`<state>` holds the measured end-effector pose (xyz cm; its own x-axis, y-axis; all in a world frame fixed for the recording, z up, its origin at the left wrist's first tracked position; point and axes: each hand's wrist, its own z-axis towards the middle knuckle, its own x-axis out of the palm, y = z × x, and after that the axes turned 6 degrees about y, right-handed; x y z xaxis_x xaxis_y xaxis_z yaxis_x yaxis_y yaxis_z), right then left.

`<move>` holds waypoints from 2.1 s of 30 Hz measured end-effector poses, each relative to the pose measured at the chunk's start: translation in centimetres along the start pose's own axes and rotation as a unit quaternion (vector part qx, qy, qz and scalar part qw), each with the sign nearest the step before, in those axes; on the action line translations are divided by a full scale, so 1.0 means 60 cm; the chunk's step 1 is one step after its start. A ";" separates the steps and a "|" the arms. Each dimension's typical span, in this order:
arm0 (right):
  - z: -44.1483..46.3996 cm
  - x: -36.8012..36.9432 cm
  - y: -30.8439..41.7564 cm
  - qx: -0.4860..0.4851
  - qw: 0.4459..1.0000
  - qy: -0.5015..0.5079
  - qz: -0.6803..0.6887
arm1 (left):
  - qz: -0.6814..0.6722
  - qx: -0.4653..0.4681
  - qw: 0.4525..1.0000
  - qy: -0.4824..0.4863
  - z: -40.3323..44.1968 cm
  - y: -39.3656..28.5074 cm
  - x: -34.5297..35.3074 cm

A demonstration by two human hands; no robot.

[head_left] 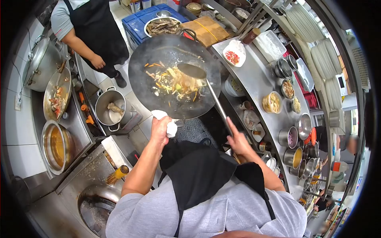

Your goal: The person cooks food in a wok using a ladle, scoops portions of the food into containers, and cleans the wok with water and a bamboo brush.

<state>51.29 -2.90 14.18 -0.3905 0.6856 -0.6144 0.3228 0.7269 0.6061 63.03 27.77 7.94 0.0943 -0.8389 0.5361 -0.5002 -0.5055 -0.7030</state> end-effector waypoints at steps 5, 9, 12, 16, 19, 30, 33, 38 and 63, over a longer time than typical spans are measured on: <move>0.096 -0.091 0.067 -0.052 0.998 -0.002 -0.039 | 0.034 0.014 0.999 0.011 -0.001 0.021 0.010; 0.110 -0.090 0.084 -0.011 0.989 0.024 -0.146 | 0.035 0.001 0.999 0.018 -0.008 0.020 0.021; 0.040 -0.109 0.033 -0.026 0.969 0.027 -0.245 | 0.010 -0.001 0.999 0.048 -0.007 0.021 0.016; -0.030 -0.156 -0.018 -0.027 0.948 0.036 -0.315 | 0.028 -0.001 0.999 0.022 -0.010 0.025 0.017; -0.037 -0.173 0.027 0.033 0.974 -0.006 -0.225 | 0.043 0.011 0.998 0.034 0.000 0.032 0.015; 0.014 -0.138 0.042 0.109 0.982 -0.020 -0.153 | 0.116 0.089 0.989 0.011 0.019 0.065 0.048; 0.013 -0.077 0.096 0.152 0.980 0.072 0.105 | 0.179 0.129 0.975 -0.037 0.040 0.120 0.044; -0.023 -0.029 0.137 0.146 0.892 0.198 0.378 | 0.302 0.038 0.947 -0.103 0.030 0.092 0.048; -0.133 -0.042 -0.031 -0.012 0.580 0.156 0.800 | 0.042 -0.175 0.984 0.019 -0.036 0.052 0.063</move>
<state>44.79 -6.27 18.64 0.2532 0.4393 0.8619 0.4758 -0.8323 0.2844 59.97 23.46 8.81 0.0117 -0.8632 0.5048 -0.7706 -0.3295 -0.5456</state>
